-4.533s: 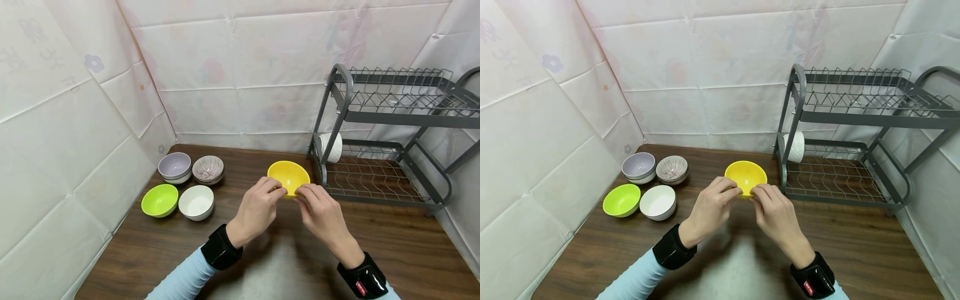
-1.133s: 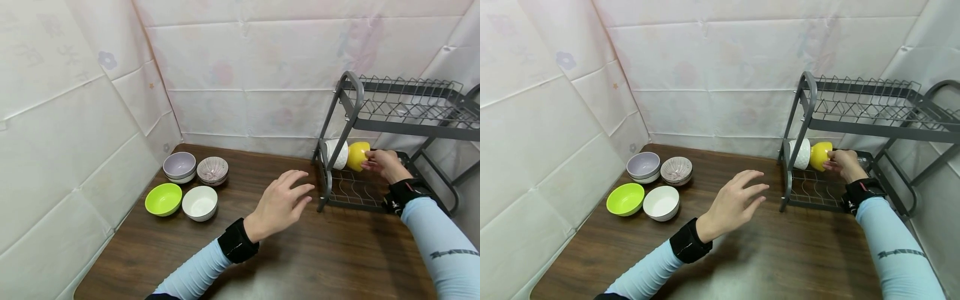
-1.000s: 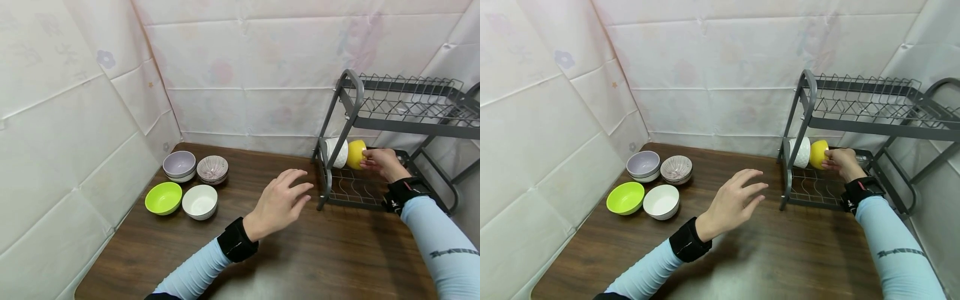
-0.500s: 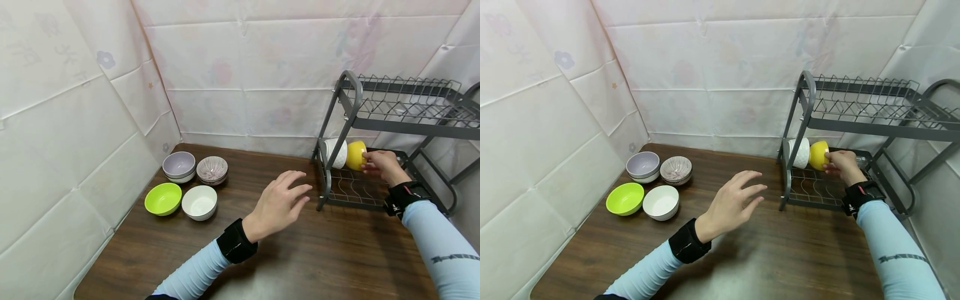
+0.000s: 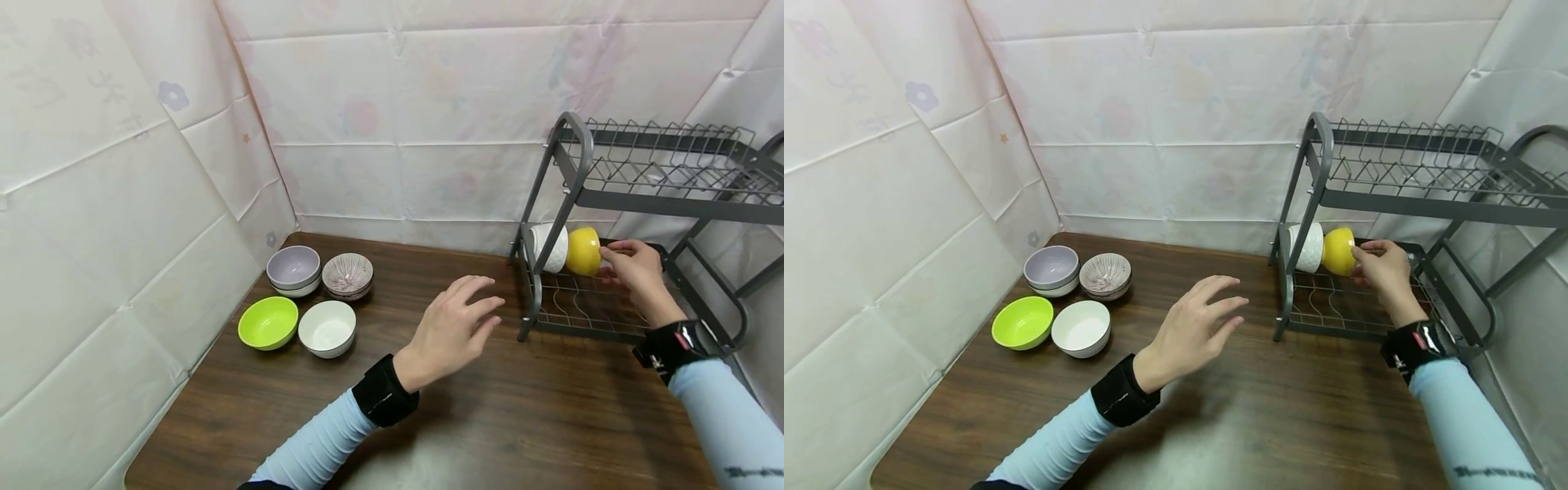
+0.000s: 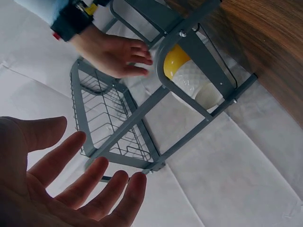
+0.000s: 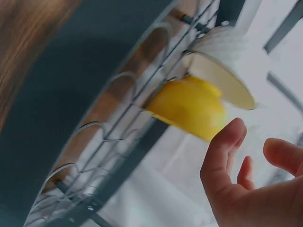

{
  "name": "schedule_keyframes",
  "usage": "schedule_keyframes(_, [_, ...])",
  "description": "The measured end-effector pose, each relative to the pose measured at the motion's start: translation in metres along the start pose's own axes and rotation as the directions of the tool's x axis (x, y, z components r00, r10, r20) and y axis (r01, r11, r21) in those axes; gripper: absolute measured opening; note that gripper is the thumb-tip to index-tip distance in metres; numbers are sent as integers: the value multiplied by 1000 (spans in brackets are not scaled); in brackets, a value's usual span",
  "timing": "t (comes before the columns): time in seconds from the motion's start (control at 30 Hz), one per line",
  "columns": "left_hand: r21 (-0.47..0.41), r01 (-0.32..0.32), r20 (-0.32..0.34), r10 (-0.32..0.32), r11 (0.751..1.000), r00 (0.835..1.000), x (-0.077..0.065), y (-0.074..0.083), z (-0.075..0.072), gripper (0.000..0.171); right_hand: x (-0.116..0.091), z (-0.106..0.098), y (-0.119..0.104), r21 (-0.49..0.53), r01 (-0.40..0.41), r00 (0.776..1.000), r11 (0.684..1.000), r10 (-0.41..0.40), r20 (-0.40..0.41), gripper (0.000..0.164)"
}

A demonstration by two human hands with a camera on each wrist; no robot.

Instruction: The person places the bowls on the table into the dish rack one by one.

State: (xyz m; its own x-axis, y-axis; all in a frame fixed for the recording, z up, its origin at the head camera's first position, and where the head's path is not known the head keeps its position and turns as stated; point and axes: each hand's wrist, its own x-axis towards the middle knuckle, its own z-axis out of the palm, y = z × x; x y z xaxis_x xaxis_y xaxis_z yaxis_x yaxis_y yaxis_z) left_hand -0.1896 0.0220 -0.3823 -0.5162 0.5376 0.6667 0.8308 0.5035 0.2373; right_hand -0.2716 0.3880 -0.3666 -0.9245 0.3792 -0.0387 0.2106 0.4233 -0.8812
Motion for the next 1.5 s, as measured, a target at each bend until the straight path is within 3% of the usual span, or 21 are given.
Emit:
schedule_keyframes(0.17, [15, 22, 4, -22, 1000, 1000, -6, -6, -1, 23, -44, 11, -4, -102, 194, 980, 976, -198, -30, 51])
schedule_keyframes(0.43, [54, 41, -11, -41, 998, 999, -19, -14, -4, 22, -109, 35, -2, -184, 357, 916, 916, -382, -125, 32])
schedule_keyframes(0.7, [103, 83, -26, -81, 991, 996, -32, -24, -13, 23, -148, 79, 6, -234, 559, 782, 796, -599, -170, 9])
schedule_keyframes(0.8, [106, 105, -27, -103, 989, 994, -38, -27, -15, 23, -157, 92, 11, -244, 607, 750, 756, -647, -139, 10])
schedule_keyframes(1.0, [102, 129, -39, -126, 986, 991, -46, -32, -17, 23, -171, 108, 15, -224, 648, 732, 728, -677, -82, 11])
schedule_keyframes(1.5, [102, 139, -34, -136, 985, 990, -51, -40, -16, 24, -178, 129, 20, -190, 645, 745, 740, -664, -57, 12])
